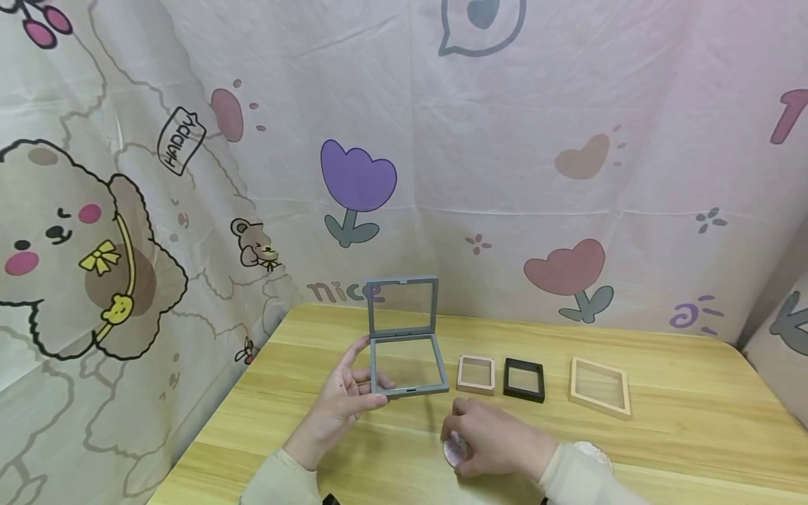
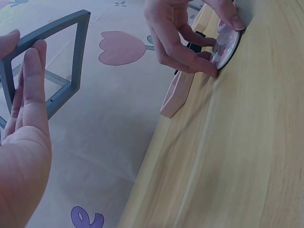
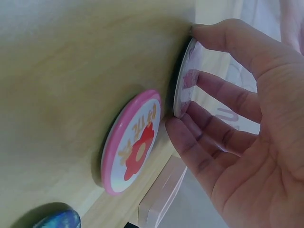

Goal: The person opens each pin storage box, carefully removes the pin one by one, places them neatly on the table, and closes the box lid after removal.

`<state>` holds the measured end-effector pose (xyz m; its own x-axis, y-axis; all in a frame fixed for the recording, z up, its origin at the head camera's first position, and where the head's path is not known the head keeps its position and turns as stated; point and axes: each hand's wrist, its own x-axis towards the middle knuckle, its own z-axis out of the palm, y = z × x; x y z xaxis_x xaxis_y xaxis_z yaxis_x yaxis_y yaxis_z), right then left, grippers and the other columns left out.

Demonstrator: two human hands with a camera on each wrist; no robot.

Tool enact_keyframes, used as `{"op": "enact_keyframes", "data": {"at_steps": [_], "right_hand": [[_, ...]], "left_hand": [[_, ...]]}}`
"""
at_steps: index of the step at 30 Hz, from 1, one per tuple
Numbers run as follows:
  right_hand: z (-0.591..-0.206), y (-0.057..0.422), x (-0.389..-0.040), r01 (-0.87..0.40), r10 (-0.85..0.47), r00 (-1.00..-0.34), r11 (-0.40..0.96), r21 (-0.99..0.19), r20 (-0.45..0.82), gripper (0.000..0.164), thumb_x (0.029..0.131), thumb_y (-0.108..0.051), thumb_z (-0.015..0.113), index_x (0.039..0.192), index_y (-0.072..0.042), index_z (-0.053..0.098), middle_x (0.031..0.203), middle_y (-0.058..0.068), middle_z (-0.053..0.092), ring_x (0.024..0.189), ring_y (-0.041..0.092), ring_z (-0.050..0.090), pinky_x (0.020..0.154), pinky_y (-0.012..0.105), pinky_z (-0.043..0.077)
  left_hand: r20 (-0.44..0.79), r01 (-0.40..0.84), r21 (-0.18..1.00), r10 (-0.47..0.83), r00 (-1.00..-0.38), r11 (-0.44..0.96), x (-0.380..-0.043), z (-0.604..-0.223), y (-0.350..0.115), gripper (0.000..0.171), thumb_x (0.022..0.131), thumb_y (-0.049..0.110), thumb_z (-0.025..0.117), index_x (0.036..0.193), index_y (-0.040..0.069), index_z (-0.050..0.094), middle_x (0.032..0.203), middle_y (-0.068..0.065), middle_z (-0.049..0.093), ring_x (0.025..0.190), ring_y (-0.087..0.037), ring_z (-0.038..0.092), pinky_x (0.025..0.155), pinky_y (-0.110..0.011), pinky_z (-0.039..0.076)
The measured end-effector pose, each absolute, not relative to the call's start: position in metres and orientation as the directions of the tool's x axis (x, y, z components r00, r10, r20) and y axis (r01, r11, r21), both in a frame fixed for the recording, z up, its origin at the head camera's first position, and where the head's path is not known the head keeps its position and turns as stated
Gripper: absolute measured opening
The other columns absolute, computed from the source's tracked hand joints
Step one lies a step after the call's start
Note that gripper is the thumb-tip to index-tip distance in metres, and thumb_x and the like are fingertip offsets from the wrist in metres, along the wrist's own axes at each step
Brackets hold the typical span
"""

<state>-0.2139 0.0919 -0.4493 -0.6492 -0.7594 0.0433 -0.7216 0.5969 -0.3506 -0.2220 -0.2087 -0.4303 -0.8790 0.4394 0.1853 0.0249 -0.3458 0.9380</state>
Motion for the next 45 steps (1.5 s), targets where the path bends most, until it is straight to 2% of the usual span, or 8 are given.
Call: {"op": "enact_keyframes", "data": {"at_steps": [13,19,21,26,31,35,38,45], "right_hand": [[-0.451,0.095,-0.211,-0.722,-0.752,-0.656,0.6,-0.344,0.064,0.038,0.076,-0.031,0.094,0.109,-0.022,0.076,0.1,-0.01,0.057,0.082,-0.004,0.044,0.068,0.013,0.047],[-0.447,0.1,-0.215,-0.681,-0.736,-0.674,0.588,-0.436,0.061,0.043,0.079,-0.036,0.092,0.116,-0.02,0.076,0.101,-0.008,0.057,0.08,-0.004,0.046,0.068,0.014,0.048],[-0.443,0.104,-0.218,-0.669,-0.728,-0.682,0.587,-0.456,0.063,0.043,0.083,-0.036,0.09,0.119,-0.017,0.076,0.107,-0.006,0.061,0.087,0.0,0.055,0.075,0.019,0.054],[-0.425,0.116,-0.223,-0.662,-0.7,-0.708,0.61,-0.435,0.096,0.039,0.091,-0.035,0.084,0.123,-0.015,0.075,0.119,0.001,0.069,0.102,0.015,0.067,0.088,0.032,0.062],[-0.402,0.134,-0.233,-0.661,-0.675,-0.721,0.601,-0.45,0.158,0.034,0.096,-0.031,0.08,0.123,-0.012,0.075,0.113,0.0,0.073,0.097,0.014,0.068,0.082,0.029,0.062],[-0.382,0.15,-0.244,-0.655,-0.657,-0.723,0.552,-0.516,0.214,0.031,0.103,-0.034,0.071,0.123,-0.009,0.074,0.101,-0.006,0.072,0.089,0.004,0.064,0.077,0.025,0.06],[-0.368,0.16,-0.25,-0.623,-0.635,-0.74,0.523,-0.582,0.222,0.032,0.109,-0.033,0.062,0.127,-0.008,0.071,0.102,-0.005,0.073,0.092,0.003,0.065,0.08,0.025,0.061],[-0.348,0.169,-0.264,-0.525,-0.598,-0.783,0.49,-0.696,0.17,0.042,0.116,-0.03,0.044,0.141,-0.002,0.064,0.122,0.011,0.077,0.109,0.022,0.077,0.095,0.033,0.064]], "left_hand": [[0.192,0.027,0.937,0.45,-0.872,-0.348,-0.223,-0.431,-0.204,0.117,0.087,-0.008,0.076,0.171,0.008,-0.003,0.105,0.005,0.08,0.094,-0.009,0.078,0.096,-0.027,0.064],[0.199,0.034,0.94,0.466,-0.862,-0.339,-0.222,-0.432,-0.203,0.117,0.088,-0.005,0.078,0.171,0.009,-0.003,0.105,0.004,0.08,0.093,-0.009,0.079,0.095,-0.026,0.064],[0.201,0.034,0.94,0.471,-0.859,-0.339,-0.222,-0.432,-0.203,0.116,0.089,-0.005,0.078,0.171,0.009,-0.003,0.105,0.004,0.08,0.093,-0.01,0.079,0.095,-0.026,0.064],[0.21,0.044,0.941,0.476,-0.854,-0.336,-0.222,-0.432,-0.201,0.117,0.088,-0.004,0.078,0.171,0.007,-0.004,0.104,0.004,0.08,0.092,-0.01,0.078,0.092,-0.026,0.065],[0.215,0.049,0.943,0.493,-0.843,-0.328,-0.221,-0.431,-0.197,0.118,0.087,-0.004,0.079,0.17,0.006,-0.005,0.103,0.005,0.079,0.089,-0.008,0.077,0.086,-0.022,0.064],[0.216,0.042,0.944,0.515,-0.829,-0.328,-0.219,-0.432,-0.193,0.12,0.088,-0.002,0.08,0.17,0.006,-0.007,0.103,0.005,0.079,0.088,-0.007,0.077,0.084,-0.021,0.064],[0.213,0.039,0.947,0.529,-0.821,-0.32,-0.217,-0.433,-0.188,0.121,0.088,-0.002,0.081,0.17,0.006,-0.007,0.103,0.005,0.079,0.089,-0.008,0.077,0.084,-0.021,0.064],[0.188,0.024,0.955,0.546,-0.817,-0.294,-0.214,-0.434,-0.174,0.123,0.085,-0.003,0.082,0.17,0.006,-0.005,0.103,0.003,0.078,0.088,-0.009,0.077,0.083,-0.022,0.065]]}}
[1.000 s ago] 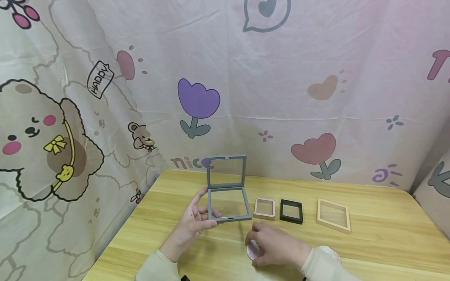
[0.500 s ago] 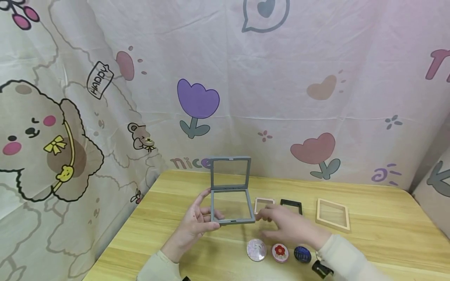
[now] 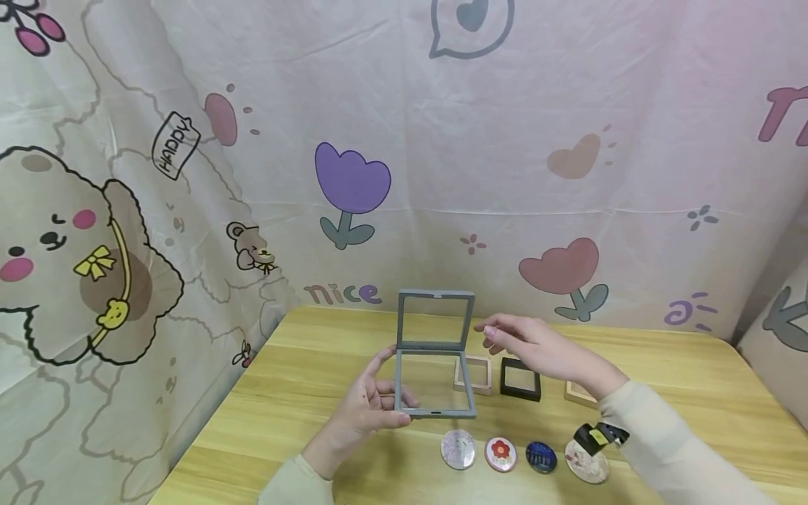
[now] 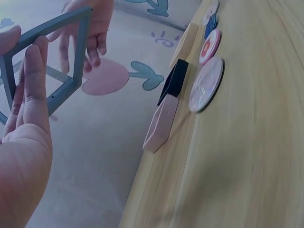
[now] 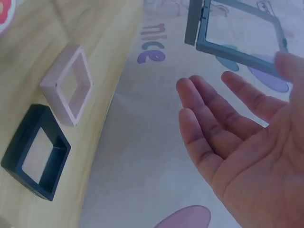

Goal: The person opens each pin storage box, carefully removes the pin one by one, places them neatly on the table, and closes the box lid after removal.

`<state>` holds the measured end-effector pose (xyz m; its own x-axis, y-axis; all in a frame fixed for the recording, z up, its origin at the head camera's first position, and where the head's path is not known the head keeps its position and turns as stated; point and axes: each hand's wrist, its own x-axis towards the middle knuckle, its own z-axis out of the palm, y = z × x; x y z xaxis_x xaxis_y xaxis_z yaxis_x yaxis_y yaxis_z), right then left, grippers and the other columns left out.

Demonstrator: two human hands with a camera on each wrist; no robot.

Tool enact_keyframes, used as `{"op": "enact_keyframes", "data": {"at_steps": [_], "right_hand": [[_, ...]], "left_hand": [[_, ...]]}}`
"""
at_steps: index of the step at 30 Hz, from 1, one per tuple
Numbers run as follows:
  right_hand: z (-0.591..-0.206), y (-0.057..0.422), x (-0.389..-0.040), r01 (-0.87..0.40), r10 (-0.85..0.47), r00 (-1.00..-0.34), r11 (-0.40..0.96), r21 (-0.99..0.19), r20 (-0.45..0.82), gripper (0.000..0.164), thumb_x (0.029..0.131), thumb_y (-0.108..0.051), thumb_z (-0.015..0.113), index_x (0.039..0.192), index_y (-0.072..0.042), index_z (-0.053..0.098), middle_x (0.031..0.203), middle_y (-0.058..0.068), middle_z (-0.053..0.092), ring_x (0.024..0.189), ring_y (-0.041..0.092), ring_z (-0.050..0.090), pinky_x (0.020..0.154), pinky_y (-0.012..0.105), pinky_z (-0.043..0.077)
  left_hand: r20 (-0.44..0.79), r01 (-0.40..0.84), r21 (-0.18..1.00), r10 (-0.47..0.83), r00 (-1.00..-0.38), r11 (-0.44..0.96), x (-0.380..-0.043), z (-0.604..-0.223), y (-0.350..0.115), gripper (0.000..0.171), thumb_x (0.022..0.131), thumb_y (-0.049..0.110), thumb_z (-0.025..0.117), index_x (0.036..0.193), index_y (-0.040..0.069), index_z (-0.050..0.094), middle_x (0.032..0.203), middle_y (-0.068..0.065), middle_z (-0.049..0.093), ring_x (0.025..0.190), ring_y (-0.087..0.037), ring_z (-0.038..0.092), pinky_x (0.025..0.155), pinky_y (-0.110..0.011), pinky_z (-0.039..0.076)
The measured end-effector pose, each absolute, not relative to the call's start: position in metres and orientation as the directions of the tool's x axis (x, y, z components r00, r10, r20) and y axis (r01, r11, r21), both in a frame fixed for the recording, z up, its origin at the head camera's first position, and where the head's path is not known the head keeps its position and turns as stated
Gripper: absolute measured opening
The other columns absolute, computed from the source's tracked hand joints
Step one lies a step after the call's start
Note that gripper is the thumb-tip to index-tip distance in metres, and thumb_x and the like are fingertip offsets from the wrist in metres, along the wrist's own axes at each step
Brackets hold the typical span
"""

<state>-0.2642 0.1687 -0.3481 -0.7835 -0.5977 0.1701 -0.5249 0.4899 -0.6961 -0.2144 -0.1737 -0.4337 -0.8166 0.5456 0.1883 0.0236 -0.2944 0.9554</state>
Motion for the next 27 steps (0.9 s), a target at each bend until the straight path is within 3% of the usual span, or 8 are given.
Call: {"op": "enact_keyframes", "data": {"at_steps": [6,9,14,17,23,27], "right_hand": [[-0.343,0.166,-0.273,-0.308,-0.589,-0.807,0.377,-0.874,0.031,0.062,0.119,-0.039,0.023,0.148,0.009,0.05,0.131,0.027,0.072,0.12,0.038,0.074,0.099,0.038,0.063],[-0.341,0.165,-0.274,-0.238,-0.603,-0.798,0.348,-0.907,-0.022,0.071,0.118,-0.048,0.017,0.153,0.006,0.047,0.132,0.027,0.071,0.121,0.039,0.073,0.099,0.039,0.063],[-0.34,0.166,-0.272,-0.206,-0.65,-0.758,0.316,-0.926,-0.053,0.082,0.114,-0.061,0.009,0.158,0.0,0.043,0.135,0.026,0.071,0.124,0.039,0.072,0.109,0.05,0.059],[-0.34,0.167,-0.27,-0.191,-0.668,-0.742,0.289,-0.938,-0.054,0.084,0.113,-0.062,0.008,0.158,-0.002,0.043,0.136,0.026,0.071,0.125,0.038,0.072,0.112,0.053,0.057],[-0.342,0.168,-0.27,-0.177,-0.679,-0.732,0.26,-0.949,-0.049,0.076,0.115,-0.057,0.017,0.157,0.0,0.045,0.134,0.024,0.07,0.119,0.029,0.071,0.109,0.041,0.058],[-0.343,0.168,-0.269,-0.159,-0.693,-0.718,0.252,-0.954,-0.063,0.074,0.115,-0.055,0.019,0.158,0.0,0.044,0.132,0.025,0.07,0.12,0.031,0.071,0.11,0.04,0.057]], "left_hand": [[0.18,0.018,0.96,0.57,-0.801,-0.279,-0.21,-0.434,-0.164,0.125,0.085,0.001,0.085,0.17,0.006,-0.006,0.103,0.004,0.079,0.09,-0.009,0.077,0.085,-0.023,0.065],[0.169,0.008,0.963,0.581,-0.796,-0.268,-0.208,-0.433,-0.161,0.125,0.085,0.002,0.085,0.171,0.008,-0.005,0.103,0.005,0.079,0.091,-0.009,0.077,0.088,-0.024,0.064],[0.151,-0.002,0.969,0.597,-0.788,-0.247,-0.205,-0.432,-0.158,0.122,0.084,0.001,0.085,0.171,0.011,0.0,0.103,0.005,0.08,0.091,-0.009,0.078,0.089,-0.026,0.064],[0.154,0.003,0.97,0.61,-0.777,-0.242,-0.204,-0.431,-0.156,0.121,0.084,0.0,0.085,0.171,0.012,0.003,0.103,0.004,0.08,0.091,-0.01,0.078,0.088,-0.026,0.064],[0.155,0.005,0.971,0.612,-0.775,-0.239,-0.204,-0.43,-0.156,0.121,0.083,-0.003,0.084,0.171,0.013,0.003,0.104,0.003,0.08,0.093,-0.011,0.079,0.086,-0.026,0.064],[0.163,0.013,0.97,0.611,-0.774,-0.241,-0.205,-0.431,-0.156,0.121,0.083,-0.004,0.083,0.171,0.012,0.002,0.103,0.003,0.08,0.092,-0.011,0.078,0.086,-0.026,0.065]]}}
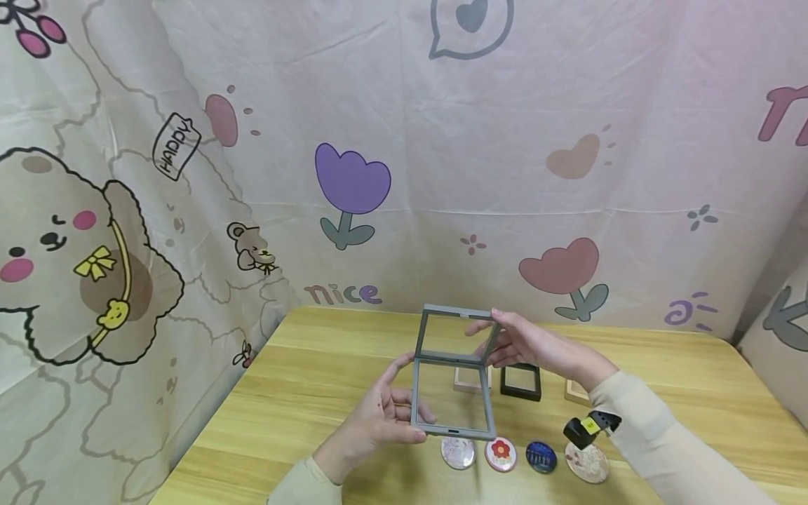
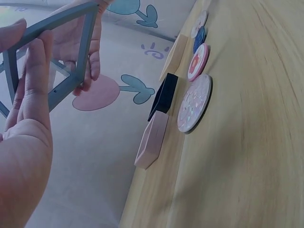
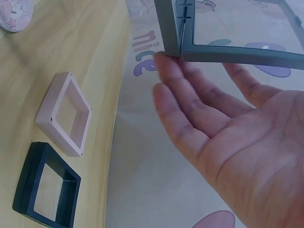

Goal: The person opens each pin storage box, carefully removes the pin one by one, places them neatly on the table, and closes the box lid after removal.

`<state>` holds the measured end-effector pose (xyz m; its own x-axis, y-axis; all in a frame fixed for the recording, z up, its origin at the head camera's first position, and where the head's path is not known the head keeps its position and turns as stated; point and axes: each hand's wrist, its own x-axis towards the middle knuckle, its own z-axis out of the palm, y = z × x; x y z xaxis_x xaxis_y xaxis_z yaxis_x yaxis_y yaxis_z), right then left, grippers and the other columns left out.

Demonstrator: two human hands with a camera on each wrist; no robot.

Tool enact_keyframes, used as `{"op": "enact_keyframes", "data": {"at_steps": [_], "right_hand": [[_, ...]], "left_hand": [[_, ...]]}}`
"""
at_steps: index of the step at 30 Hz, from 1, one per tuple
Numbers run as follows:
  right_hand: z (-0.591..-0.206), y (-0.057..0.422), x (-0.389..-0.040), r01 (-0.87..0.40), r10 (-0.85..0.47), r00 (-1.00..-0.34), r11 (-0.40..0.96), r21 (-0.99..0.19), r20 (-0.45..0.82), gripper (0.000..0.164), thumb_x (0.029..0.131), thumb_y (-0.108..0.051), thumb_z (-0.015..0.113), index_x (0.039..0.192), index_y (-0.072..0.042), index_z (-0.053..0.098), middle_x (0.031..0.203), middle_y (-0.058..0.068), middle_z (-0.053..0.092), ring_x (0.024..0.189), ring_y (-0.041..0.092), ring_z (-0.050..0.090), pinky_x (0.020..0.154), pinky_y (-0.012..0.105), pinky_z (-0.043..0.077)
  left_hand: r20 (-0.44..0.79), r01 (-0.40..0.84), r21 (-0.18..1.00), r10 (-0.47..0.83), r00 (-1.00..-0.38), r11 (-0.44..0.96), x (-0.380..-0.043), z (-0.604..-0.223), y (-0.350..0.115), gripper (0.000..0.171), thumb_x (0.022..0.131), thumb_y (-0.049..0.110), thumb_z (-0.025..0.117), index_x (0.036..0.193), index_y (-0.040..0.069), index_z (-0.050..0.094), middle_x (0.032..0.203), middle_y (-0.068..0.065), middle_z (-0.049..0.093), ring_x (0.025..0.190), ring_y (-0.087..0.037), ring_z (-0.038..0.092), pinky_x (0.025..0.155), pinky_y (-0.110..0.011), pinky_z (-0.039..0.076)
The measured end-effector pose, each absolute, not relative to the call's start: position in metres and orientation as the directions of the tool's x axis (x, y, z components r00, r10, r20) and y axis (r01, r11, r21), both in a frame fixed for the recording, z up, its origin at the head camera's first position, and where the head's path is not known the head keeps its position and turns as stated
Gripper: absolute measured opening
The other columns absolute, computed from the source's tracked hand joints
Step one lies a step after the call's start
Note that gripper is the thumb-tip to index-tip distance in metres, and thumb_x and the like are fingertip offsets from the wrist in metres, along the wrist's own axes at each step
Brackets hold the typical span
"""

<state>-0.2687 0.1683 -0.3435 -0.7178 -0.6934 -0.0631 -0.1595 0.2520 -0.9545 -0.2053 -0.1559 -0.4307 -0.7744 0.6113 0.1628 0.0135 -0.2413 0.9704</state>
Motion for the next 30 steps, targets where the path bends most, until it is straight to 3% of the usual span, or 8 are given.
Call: {"op": "enact_keyframes", "data": {"at_steps": [5,9,15,19,24,30], "right_hand": [[-0.345,0.169,-0.267,-0.139,-0.719,-0.69,0.245,-0.96,-0.084,0.074,0.113,-0.054,0.021,0.16,0.0,0.04,0.131,0.025,0.069,0.121,0.033,0.071,0.113,0.043,0.056],[-0.345,0.168,-0.266,-0.149,-0.709,-0.701,0.252,-0.956,-0.077,0.072,0.113,-0.049,0.028,0.161,0.004,0.038,0.137,0.025,0.063,0.122,0.03,0.068,0.113,0.037,0.054],[-0.346,0.167,-0.264,-0.224,-0.695,-0.717,0.29,-0.931,-0.044,0.065,0.11,-0.042,0.039,0.156,0.003,0.038,0.143,0.026,0.059,0.131,0.035,0.064,0.121,0.049,0.05],[-0.347,0.165,-0.261,-0.317,-0.711,-0.703,0.282,-0.905,0.025,0.051,0.11,-0.035,0.044,0.15,-0.002,0.047,0.141,0.024,0.061,0.13,0.036,0.063,0.115,0.052,0.051],[-0.348,0.163,-0.255,-0.434,-0.705,-0.699,0.285,-0.854,0.12,0.044,0.107,-0.03,0.056,0.145,-0.009,0.052,0.145,0.02,0.061,0.132,0.036,0.06,0.106,0.044,0.054],[-0.356,0.158,-0.247,-0.538,-0.673,-0.704,0.297,-0.789,0.227,0.048,0.1,-0.026,0.072,0.143,-0.009,0.055,0.143,0.013,0.063,0.128,0.034,0.064,0.105,0.03,0.057]], "left_hand": [[0.171,0.018,0.969,0.611,-0.773,-0.248,-0.206,-0.43,-0.156,0.121,0.084,-0.004,0.084,0.171,0.013,0.002,0.103,0.003,0.08,0.092,-0.011,0.079,0.086,-0.026,0.065],[0.168,0.019,0.969,0.605,-0.778,-0.245,-0.207,-0.43,-0.156,0.123,0.083,-0.003,0.086,0.172,0.012,0.003,0.103,0.004,0.08,0.093,-0.012,0.079,0.087,-0.026,0.065],[0.158,0.018,0.972,0.594,-0.789,-0.235,-0.208,-0.431,-0.156,0.122,0.082,-0.003,0.086,0.171,0.014,0.005,0.103,0.003,0.08,0.094,-0.013,0.079,0.088,-0.028,0.065],[0.142,0.016,0.977,0.585,-0.798,-0.215,-0.209,-0.429,-0.156,0.121,0.083,-0.003,0.085,0.172,0.015,0.005,0.101,0.003,0.08,0.09,-0.012,0.079,0.086,-0.027,0.065],[0.095,-0.007,0.985,0.581,-0.808,-0.17,-0.211,-0.425,-0.156,0.121,0.084,0.0,0.086,0.172,0.016,0.004,0.092,0.001,0.081,0.08,-0.014,0.08,0.079,-0.027,0.067],[0.043,-0.052,0.989,0.61,-0.791,-0.136,-0.212,-0.419,-0.16,0.122,0.086,0.0,0.086,0.173,0.021,0.003,0.085,-0.005,0.081,0.073,-0.014,0.08,0.068,-0.024,0.066]]}}
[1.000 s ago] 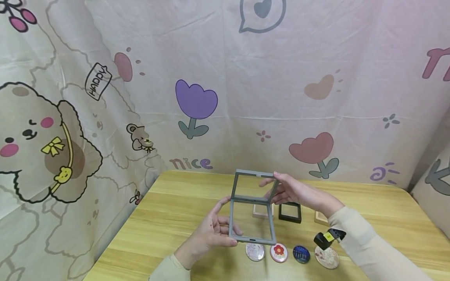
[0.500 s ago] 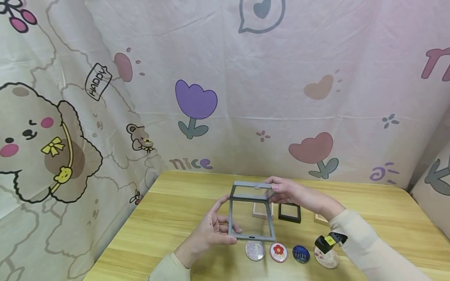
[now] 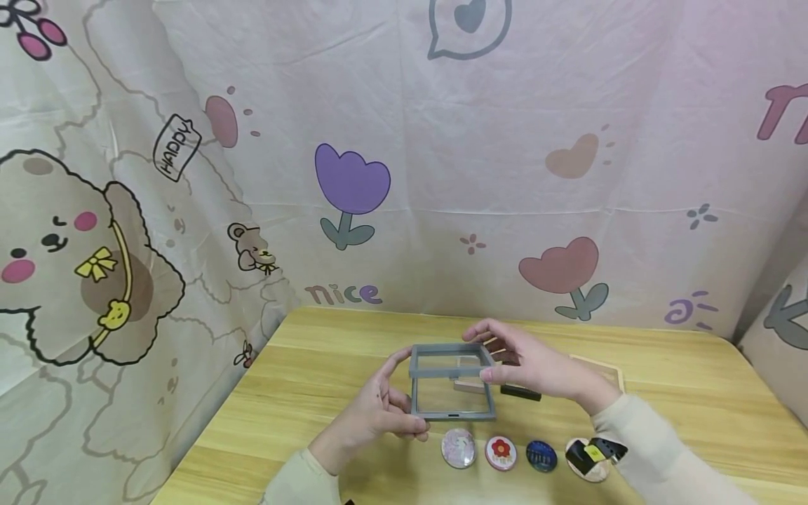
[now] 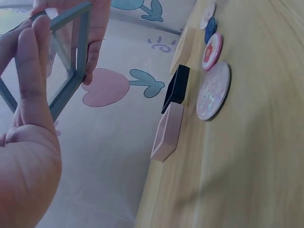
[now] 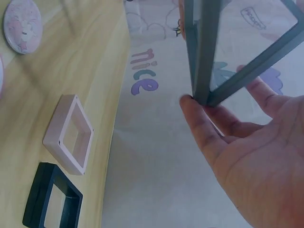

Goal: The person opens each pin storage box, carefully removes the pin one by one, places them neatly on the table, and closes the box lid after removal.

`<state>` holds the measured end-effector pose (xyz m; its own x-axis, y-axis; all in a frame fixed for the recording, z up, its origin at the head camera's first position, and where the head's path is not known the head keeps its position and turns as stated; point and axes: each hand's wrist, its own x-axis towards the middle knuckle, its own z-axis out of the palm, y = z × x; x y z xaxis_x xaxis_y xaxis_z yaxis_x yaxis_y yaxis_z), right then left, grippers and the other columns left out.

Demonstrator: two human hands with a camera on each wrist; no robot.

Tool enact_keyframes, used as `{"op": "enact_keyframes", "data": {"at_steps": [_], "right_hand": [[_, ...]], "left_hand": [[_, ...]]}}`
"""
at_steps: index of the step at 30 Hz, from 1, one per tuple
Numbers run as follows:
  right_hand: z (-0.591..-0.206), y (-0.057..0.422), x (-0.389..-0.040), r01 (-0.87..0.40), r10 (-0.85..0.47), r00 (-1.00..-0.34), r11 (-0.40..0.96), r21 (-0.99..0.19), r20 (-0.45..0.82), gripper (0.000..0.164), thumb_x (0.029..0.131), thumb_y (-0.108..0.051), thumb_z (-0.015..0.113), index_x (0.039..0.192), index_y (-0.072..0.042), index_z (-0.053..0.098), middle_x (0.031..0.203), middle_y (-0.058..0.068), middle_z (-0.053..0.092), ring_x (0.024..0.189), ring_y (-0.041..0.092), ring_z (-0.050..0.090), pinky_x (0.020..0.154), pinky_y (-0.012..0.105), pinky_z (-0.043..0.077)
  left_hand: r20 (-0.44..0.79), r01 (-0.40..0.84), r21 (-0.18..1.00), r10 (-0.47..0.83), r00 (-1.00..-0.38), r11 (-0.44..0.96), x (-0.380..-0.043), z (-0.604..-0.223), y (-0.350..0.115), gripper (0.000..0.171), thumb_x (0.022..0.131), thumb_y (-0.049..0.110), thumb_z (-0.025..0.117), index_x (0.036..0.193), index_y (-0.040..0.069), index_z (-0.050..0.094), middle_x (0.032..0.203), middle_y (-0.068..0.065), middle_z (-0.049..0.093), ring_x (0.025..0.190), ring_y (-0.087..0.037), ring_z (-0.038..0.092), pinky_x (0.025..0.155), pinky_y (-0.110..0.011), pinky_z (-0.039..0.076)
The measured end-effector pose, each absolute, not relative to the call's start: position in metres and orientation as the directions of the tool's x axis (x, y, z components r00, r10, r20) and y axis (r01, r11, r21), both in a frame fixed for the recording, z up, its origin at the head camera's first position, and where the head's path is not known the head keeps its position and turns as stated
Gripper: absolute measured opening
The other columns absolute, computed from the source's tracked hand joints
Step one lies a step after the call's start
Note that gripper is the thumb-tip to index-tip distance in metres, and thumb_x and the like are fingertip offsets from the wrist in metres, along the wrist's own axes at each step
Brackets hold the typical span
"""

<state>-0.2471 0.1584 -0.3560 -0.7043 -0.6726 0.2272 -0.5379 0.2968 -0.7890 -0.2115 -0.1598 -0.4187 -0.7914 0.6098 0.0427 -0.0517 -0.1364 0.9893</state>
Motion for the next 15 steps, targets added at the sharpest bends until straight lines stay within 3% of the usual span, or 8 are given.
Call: {"op": "enact_keyframes", "data": {"at_steps": [7,15], "right_hand": [[-0.364,0.151,-0.231,-0.638,-0.619,-0.715,0.391,-0.663,0.324,0.061,0.09,-0.034,0.086,0.142,-0.023,0.056,0.138,0.0,0.063,0.121,0.02,0.064,0.104,0.039,0.059],[-0.366,0.147,-0.219,-0.668,-0.613,-0.712,0.438,-0.602,0.343,0.068,0.083,-0.042,0.09,0.142,-0.032,0.057,0.144,-0.008,0.056,0.125,0.015,0.059,0.107,0.051,0.057]], "left_hand": [[0.047,-0.082,0.983,0.655,-0.754,-0.165,-0.213,-0.414,-0.166,0.123,0.087,-0.005,0.082,0.173,0.021,-0.002,0.091,-0.006,0.082,0.075,-0.015,0.08,0.068,-0.023,0.066],[0.073,-0.125,0.967,0.71,-0.7,-0.222,-0.214,-0.413,-0.171,0.123,0.089,-0.003,0.081,0.172,0.016,-0.007,0.091,-0.002,0.081,0.076,-0.013,0.08,0.073,-0.027,0.068]]}}
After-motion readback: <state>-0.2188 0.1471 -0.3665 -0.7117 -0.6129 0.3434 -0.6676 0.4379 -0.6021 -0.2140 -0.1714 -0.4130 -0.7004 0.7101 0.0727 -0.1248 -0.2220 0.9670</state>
